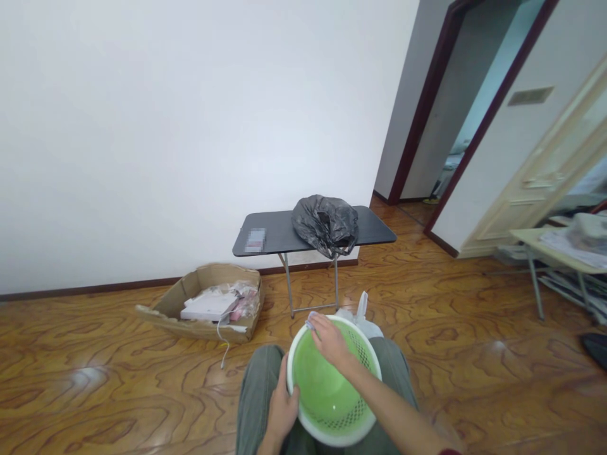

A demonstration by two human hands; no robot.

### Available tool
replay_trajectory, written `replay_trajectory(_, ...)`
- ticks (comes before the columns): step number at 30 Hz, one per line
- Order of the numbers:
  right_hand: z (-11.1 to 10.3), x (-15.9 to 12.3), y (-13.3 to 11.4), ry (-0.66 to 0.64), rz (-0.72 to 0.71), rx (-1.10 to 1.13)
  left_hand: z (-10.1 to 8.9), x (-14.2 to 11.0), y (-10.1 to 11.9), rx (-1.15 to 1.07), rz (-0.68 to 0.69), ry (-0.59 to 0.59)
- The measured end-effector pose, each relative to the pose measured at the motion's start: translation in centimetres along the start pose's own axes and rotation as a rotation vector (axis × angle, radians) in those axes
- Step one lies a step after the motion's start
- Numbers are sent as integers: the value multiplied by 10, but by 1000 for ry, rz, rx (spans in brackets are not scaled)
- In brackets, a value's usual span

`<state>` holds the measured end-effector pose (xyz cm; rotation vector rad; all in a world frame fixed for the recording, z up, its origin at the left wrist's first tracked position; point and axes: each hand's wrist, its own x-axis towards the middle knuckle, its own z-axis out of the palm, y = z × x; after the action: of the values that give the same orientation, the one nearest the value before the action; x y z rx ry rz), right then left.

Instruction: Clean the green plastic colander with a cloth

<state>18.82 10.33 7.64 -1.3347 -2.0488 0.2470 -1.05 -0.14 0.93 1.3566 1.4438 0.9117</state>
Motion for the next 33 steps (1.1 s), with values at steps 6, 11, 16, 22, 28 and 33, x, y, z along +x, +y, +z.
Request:
replay_trajectory(6, -32, -30, 44, 71, 193, -34, -1, 1, -5, 30, -4, -21)
replay_trajectory(11, -53, -75, 65, 114, 353, -69, -1, 2, -3, 31, -2, -13)
replay_trajectory(16, -60, -95, 64, 173, 475, -68, 0, -1, 3, 39, -1, 24)
replay_trajectory(22, -52, -66, 46, 181, 502, -61, -2, -2, 3, 42, -36, -11)
replay_trajectory(28, -18, -15, 15, 135, 315, 14, -2, -2, 5, 15, -28, 20)
replay_trajectory(33, 24, -10, -21, -11, 77, 71, -1, -3, 10, 18, -39, 40)
